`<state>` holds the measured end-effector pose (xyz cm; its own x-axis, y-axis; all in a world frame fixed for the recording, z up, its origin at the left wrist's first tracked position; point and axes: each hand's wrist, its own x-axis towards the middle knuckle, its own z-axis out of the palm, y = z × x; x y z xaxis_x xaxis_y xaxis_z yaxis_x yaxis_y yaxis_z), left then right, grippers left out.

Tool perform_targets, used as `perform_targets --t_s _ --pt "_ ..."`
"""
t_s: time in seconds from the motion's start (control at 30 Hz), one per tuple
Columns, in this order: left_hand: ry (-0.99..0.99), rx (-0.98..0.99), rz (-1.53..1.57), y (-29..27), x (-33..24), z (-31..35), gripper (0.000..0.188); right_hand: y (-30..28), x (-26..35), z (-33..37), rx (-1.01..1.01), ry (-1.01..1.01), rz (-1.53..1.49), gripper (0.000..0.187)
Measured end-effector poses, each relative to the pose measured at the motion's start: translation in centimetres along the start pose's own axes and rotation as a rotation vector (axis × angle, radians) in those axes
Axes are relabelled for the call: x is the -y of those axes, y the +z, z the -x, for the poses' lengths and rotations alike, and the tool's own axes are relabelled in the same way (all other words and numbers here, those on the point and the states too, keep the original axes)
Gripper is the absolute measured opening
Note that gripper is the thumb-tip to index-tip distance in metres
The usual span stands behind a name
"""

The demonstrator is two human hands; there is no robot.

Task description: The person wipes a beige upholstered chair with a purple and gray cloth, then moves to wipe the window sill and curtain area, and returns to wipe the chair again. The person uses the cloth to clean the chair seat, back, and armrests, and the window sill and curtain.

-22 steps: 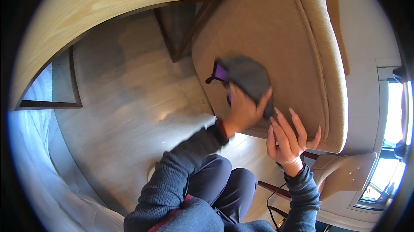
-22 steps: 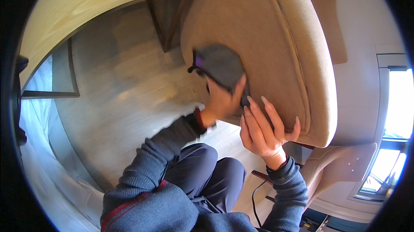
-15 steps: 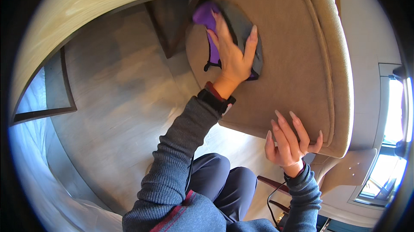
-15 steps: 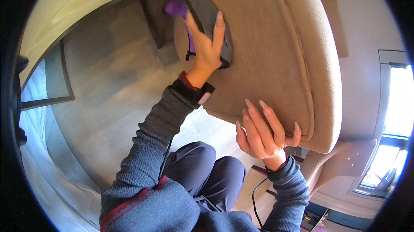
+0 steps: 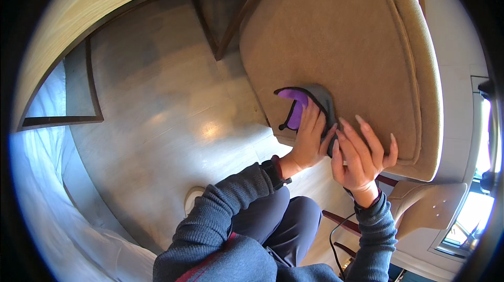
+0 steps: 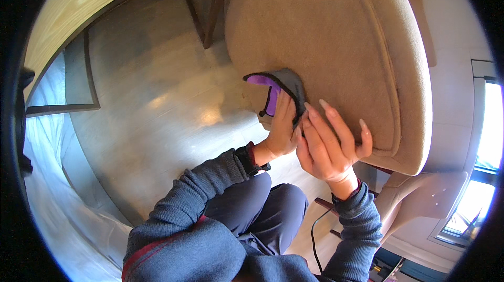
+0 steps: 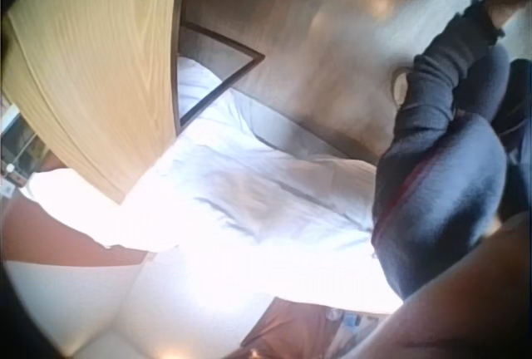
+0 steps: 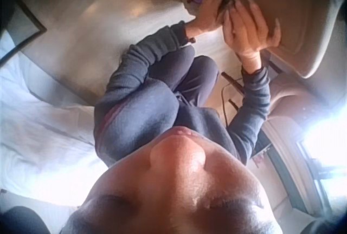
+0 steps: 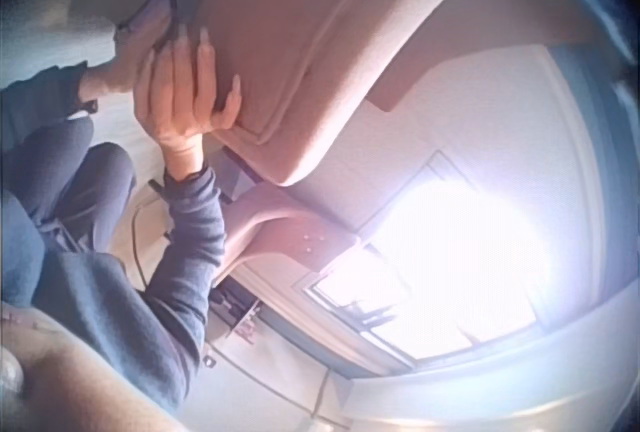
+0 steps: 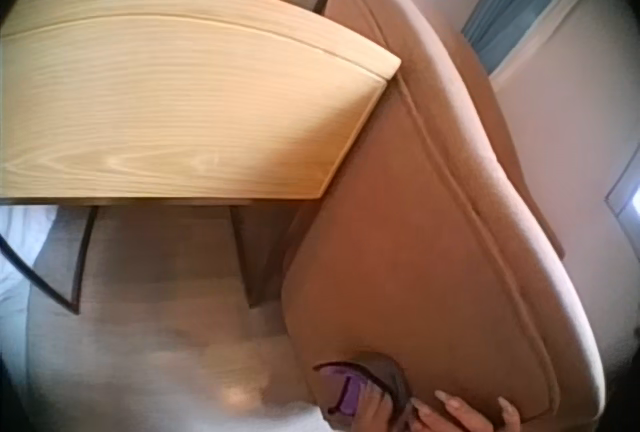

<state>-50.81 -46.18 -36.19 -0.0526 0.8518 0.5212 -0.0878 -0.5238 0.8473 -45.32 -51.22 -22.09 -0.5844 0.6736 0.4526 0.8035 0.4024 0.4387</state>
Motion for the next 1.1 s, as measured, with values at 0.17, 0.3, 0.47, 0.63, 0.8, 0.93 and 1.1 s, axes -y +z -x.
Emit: perform_targets --t_s 0.17,0.3,0.47,0.63,0.8,0.93,1.1 --pt "-0.218 -0.194 -0.227 -1.1 8.1 -7.6 0.081 0.3 0.0 0.2 -0.004 -0.045 0.005 0.013" --pt "-0.128 -0.322 -0.202 -3.2 14.3 -10.9 0.068 0.6 0.0 0.1 -0.014 -0.032 0.038 0.013" --pt "-0.082 -0.164 -0.220 -4.2 9.9 -6.0 0.058 0.8 0.2 0.0 -0.015 0.006 0.026 0.013" --pt "-0.465 0.137 0.210 -1.7 2.0 1.9 0.072 1.3 0.4 -0.4 0.040 -0.065 -0.021 0.011" --pt "-0.351 -0.300 -0.218 -1.4 16.8 -3.6 0.066 1.8 0.5 -0.2 0.041 -0.105 -0.002 0.010" --pt "-0.145 -0.201 -0.348 -3.4 22.7 -4.5 0.060 2.0 0.5 0.0 -0.012 -0.075 0.022 0.009" --pt "-0.567 0.641 -0.896 -1.4 14.8 0.2 0.061 1.9 0.3 0.2 -0.040 -0.066 0.022 0.008"
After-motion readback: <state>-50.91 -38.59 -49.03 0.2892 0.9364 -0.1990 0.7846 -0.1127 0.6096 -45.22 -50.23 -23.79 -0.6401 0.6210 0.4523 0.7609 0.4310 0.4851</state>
